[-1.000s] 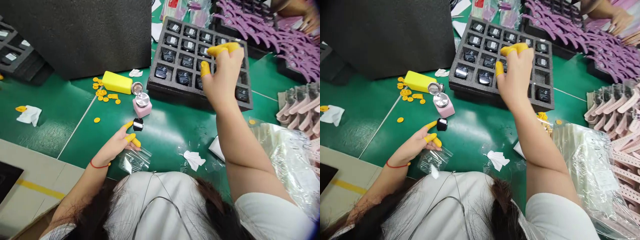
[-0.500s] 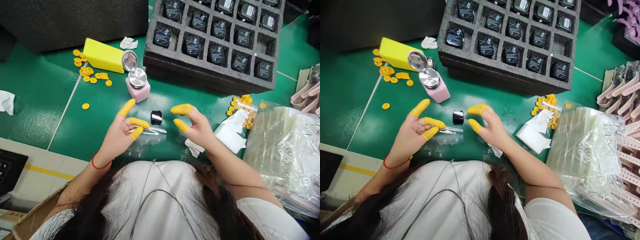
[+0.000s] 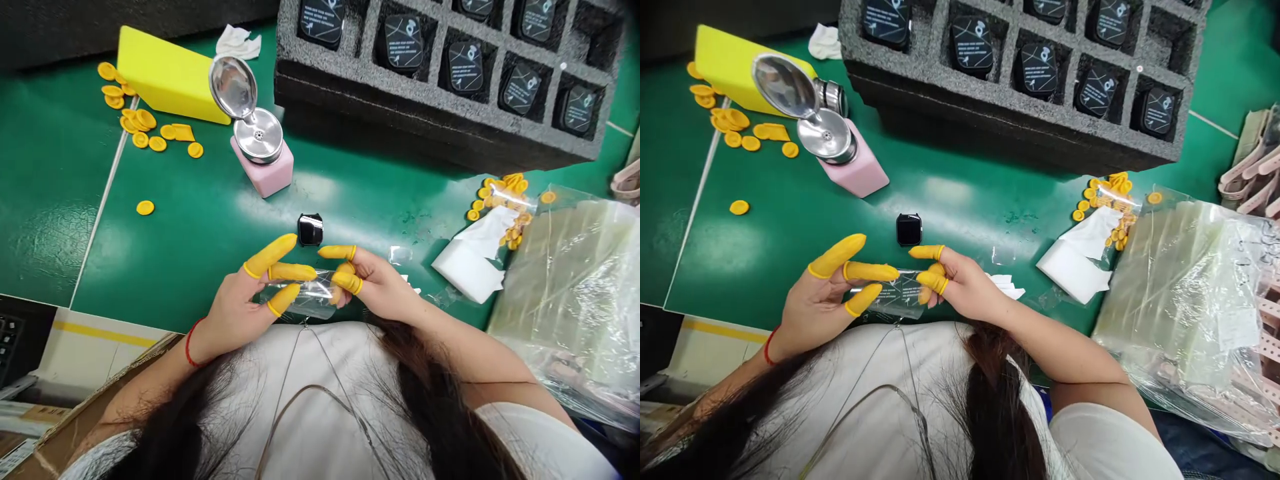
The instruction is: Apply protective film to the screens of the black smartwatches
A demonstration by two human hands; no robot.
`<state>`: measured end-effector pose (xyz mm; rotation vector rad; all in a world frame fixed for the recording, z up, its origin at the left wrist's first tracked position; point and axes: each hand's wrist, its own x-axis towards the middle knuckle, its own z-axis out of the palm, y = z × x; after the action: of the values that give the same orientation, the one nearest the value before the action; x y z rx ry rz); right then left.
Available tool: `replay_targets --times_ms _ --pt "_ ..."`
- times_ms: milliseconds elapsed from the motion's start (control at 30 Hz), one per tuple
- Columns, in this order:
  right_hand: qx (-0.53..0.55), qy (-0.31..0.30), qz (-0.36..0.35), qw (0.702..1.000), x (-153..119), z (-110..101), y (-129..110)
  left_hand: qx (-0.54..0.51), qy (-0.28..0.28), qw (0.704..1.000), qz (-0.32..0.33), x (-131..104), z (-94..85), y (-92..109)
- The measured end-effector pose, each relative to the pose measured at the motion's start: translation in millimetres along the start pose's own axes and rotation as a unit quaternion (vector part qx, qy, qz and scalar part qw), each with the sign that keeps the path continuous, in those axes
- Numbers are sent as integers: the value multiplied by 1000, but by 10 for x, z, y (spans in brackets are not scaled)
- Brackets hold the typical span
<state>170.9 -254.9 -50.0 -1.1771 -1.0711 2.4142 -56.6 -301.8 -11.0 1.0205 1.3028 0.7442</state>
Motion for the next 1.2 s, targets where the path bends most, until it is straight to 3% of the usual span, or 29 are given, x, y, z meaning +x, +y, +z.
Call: replay_targets --times_ms 67,133,200,267,333,467,667,867,967,1100,1200 --pt "-176 62 -94 978 65 -97 30 -13 13 999 -32 32 -24 5" --pt "-381 137 -212 890 132 -188 67 -26 20 996 -84 90 -48 39" --pt "-503 156 -276 804 191 -245 102 -41 -2 985 -165 152 -65 85" --pt "-548 143 -290 772 237 -262 127 -52 -26 972 -227 203 -67 124" --pt "-566 135 -292 759 272 -253 136 -50 -35 967 -248 235 -56 147" --pt "-578 137 -295 748 309 -225 125 -40 -35 967 -247 258 -33 149" --pt "-563 155 -289 758 283 -255 117 -51 -35 964 -257 259 -46 113" --pt "-505 171 -267 803 263 -286 112 -71 -44 954 -289 272 -43 117" --pt "-486 179 -260 815 256 -276 51 -89 -26 960 -263 270 -25 132" --pt "-423 166 -249 855 260 -260 -9 -82 3 975 -207 236 -6 122" --pt "-457 175 -264 831 284 -263 13 -50 -2 977 -207 225 -24 127"
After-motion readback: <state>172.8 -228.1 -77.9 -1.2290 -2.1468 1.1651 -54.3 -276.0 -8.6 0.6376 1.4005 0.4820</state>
